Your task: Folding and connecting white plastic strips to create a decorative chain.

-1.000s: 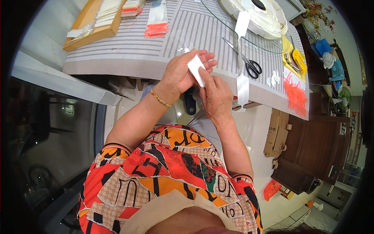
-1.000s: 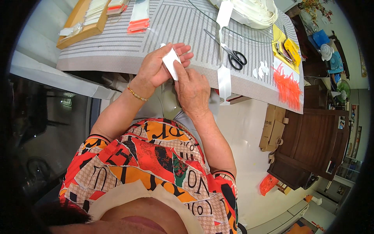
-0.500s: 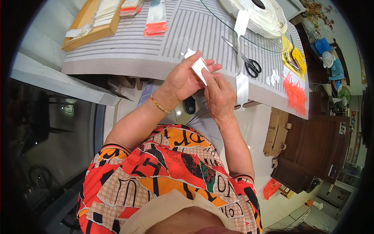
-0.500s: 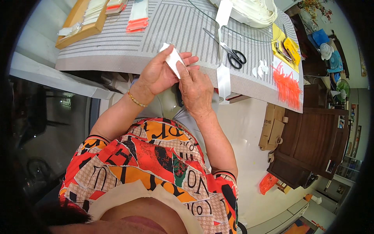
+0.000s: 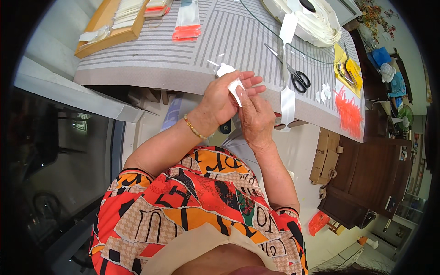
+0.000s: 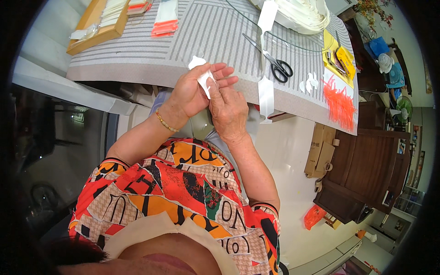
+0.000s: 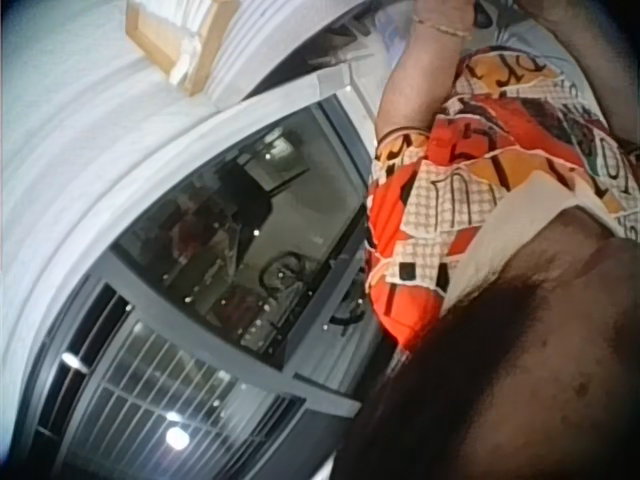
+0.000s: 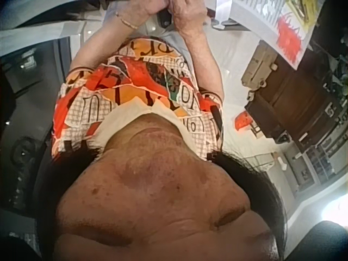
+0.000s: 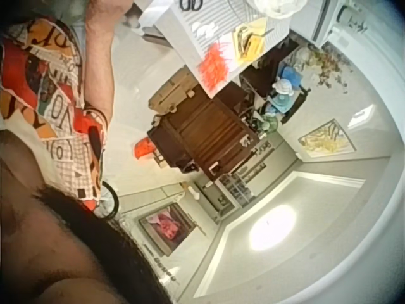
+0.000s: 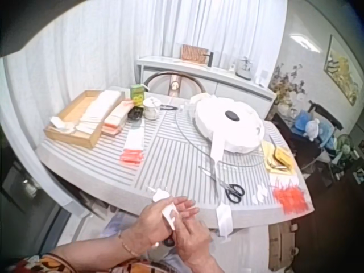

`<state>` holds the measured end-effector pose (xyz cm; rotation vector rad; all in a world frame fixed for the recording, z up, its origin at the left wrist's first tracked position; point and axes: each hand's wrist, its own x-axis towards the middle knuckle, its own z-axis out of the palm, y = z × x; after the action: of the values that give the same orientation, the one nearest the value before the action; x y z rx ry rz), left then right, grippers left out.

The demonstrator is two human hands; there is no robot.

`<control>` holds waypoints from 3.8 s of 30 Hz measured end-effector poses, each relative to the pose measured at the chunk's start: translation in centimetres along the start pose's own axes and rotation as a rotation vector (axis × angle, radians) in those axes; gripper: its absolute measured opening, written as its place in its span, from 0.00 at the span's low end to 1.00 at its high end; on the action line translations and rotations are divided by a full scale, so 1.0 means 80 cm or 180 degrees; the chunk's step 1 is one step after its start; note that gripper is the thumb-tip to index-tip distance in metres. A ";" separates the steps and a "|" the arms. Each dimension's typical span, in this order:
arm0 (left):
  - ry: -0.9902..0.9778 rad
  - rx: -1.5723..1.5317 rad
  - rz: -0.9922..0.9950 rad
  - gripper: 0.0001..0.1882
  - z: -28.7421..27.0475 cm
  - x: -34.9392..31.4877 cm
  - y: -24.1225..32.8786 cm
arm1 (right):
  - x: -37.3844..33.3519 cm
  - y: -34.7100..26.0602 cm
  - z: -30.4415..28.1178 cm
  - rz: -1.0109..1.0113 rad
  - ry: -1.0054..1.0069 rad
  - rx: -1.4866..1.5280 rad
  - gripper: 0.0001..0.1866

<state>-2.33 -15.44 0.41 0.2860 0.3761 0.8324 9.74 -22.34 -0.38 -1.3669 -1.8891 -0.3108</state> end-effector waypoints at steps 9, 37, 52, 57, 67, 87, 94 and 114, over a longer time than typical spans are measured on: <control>-0.0036 0.0055 0.0040 0.21 -0.006 0.000 0.010 | 0.009 0.001 -0.020 0.0053 -0.0176 0.0006 0.23; 0.0114 -0.0263 -0.0101 0.19 0.000 -0.026 0.013 | -0.003 -0.016 -0.026 -0.0251 -0.0143 0.0026 0.21; -0.0185 0.0003 -0.0423 0.23 -0.011 -0.017 0.016 | -0.004 -0.012 -0.021 -0.0323 -0.0151 0.0036 0.18; -0.0416 0.0275 -0.0435 0.25 -0.026 -0.011 0.067 | -0.006 -0.003 -0.054 -0.0779 -0.0601 0.0263 0.18; -0.0430 0.0747 -0.0202 0.25 -0.002 0.017 0.074 | 0.055 -0.014 -0.051 0.3613 -0.1013 0.3783 0.24; 0.1314 0.6092 0.1916 0.20 0.001 0.087 0.152 | 0.100 -0.005 -0.012 0.1563 -0.1594 -0.0411 0.28; 0.0594 0.6797 0.3071 0.23 0.001 0.113 0.138 | 0.073 0.012 0.002 -0.0161 -0.0398 -0.0163 0.41; 0.0661 0.7729 0.2359 0.43 -0.050 0.167 0.147 | 0.051 0.035 0.042 0.0716 -0.0707 0.0978 0.20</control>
<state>-3.60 2.66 -1.43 2.7130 1.4025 0.6560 10.20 -16.39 -0.47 -1.4266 -1.8423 0.2439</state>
